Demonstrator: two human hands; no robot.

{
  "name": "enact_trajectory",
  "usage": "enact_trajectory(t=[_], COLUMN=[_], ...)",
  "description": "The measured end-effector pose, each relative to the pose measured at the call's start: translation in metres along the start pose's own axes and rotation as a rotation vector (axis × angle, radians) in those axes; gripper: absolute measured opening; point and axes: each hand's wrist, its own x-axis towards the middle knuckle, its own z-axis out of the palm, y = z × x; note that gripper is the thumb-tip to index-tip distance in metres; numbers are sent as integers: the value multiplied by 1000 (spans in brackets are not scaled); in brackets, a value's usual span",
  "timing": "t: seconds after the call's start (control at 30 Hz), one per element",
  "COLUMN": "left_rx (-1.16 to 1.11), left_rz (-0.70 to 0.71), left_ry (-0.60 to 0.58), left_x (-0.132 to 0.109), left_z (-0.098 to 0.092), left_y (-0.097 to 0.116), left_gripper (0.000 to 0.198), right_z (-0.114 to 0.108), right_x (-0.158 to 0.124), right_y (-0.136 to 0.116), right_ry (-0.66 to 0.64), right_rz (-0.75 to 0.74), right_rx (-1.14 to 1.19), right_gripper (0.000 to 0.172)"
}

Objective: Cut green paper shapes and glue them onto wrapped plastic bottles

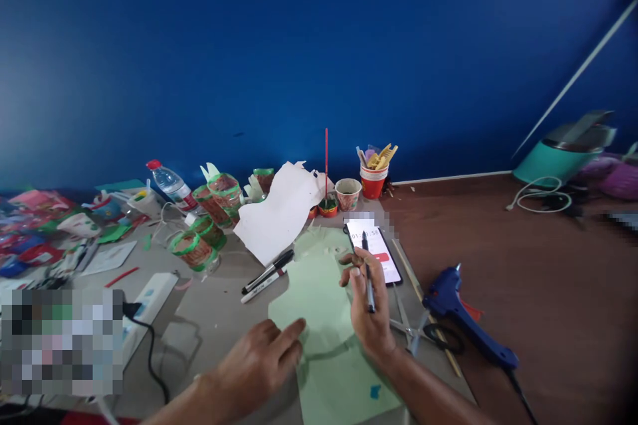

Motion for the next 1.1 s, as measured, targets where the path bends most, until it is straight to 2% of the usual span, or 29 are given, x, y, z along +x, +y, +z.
enact_trajectory(t=[0.07,0.1,0.2,0.23,0.3,0.37,0.47,0.53,0.67,0.77,0.83,0.97,1.1], left_rx=[-99,-156,-239,-244,-232,-252,-272,-225,-243,-252,-200,-74,-201], left_rz=[130,121,-67,-161,-324,-367,-317,-285,-128,-18,27,-50,-114], left_ry=[-97,-129,-183,-186,-281,-404,-599,-647,-553,-448,-418,-403,-382], left_x=[3,5,4,2,-2,-4,-2,1,2,0,-3,-11,-11], left_z=[-3,-6,-8,-6,1,7,11,10,10,13,16,19,14], left_y=[-1,-6,-29,-35,-43,-40,-23,-12,-4,-9,-15,-28,-19], left_gripper=[16,13,15,20,34,44,52,51,43,44,42,43,46], right_z=[-1,-2,-3,-3,-3,-2,-2,-2,-2,-2,-1,0,1], right_x=[-1,-1,-2,-3,-4,-5,-5,-5,-5,-5,-5,-9,-12], right_y=[4,6,11,12,12,10,7,6,8,11,12,10,9], right_ry=[-66,-101,-205,-229,-269,-286,-295,-320,-440,-522,-549,-571,-606], right_rz=[3,-5,-53,-69,-81,-78,-86,-99,-146,-180,-192,-204,-164], right_rx=[-40,-64,-156,-184,-229,-264,-314,-355,-507,-647,-712,-795,-831], right_gripper=[25,26,24,24,23,24,27,30,34,35,36,41,46])
